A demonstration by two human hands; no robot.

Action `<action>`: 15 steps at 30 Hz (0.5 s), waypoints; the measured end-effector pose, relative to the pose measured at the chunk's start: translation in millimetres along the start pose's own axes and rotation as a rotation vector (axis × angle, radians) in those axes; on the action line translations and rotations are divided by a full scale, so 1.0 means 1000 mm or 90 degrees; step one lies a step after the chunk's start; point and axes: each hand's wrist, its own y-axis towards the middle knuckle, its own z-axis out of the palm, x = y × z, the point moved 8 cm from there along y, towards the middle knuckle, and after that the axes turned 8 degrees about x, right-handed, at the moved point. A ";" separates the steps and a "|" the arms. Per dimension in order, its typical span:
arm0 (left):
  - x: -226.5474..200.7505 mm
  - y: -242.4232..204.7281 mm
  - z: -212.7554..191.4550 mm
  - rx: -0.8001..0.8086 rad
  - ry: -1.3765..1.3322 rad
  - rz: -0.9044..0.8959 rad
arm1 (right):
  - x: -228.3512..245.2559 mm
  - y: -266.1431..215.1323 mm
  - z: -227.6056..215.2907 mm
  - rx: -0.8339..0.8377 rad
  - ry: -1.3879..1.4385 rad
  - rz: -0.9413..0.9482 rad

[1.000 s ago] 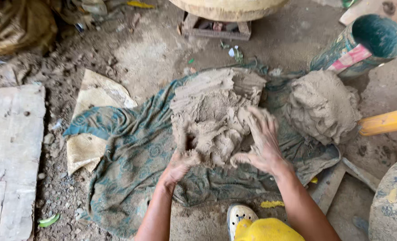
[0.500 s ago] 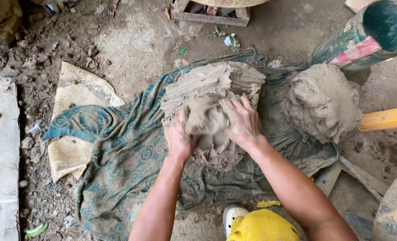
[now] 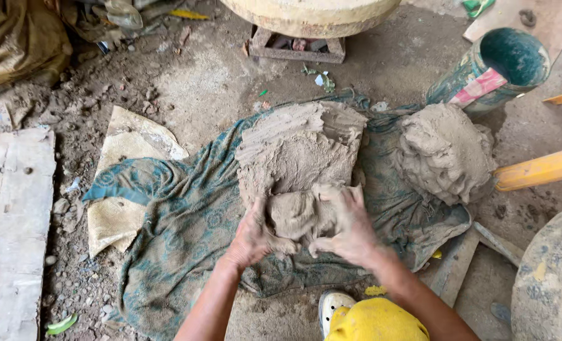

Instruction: The person wedges a large mass of clay by hand on a cloth-covered floor, repeatedly pushing, folding, and kneading the material.

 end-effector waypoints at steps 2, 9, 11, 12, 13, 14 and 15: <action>0.004 -0.002 0.017 -0.013 0.224 -0.009 | 0.019 0.007 0.018 -0.029 -0.170 -0.033; 0.069 0.038 0.033 -0.144 0.480 -0.012 | 0.017 0.049 0.008 -0.170 -0.250 -0.116; 0.087 0.066 0.022 -0.163 0.507 -0.031 | -0.009 0.080 0.009 -0.104 -0.260 -0.039; 0.093 0.077 0.016 -0.167 0.483 -0.045 | -0.021 0.095 0.009 -0.093 -0.255 -0.018; 0.094 0.088 0.010 -0.170 0.460 -0.055 | -0.033 0.111 0.011 -0.084 -0.250 0.004; 0.098 0.098 0.005 -0.141 0.432 -0.096 | -0.045 0.125 0.013 -0.075 -0.244 0.026; 0.101 0.105 0.000 -0.114 0.403 -0.140 | -0.055 0.137 0.014 -0.084 -0.255 0.036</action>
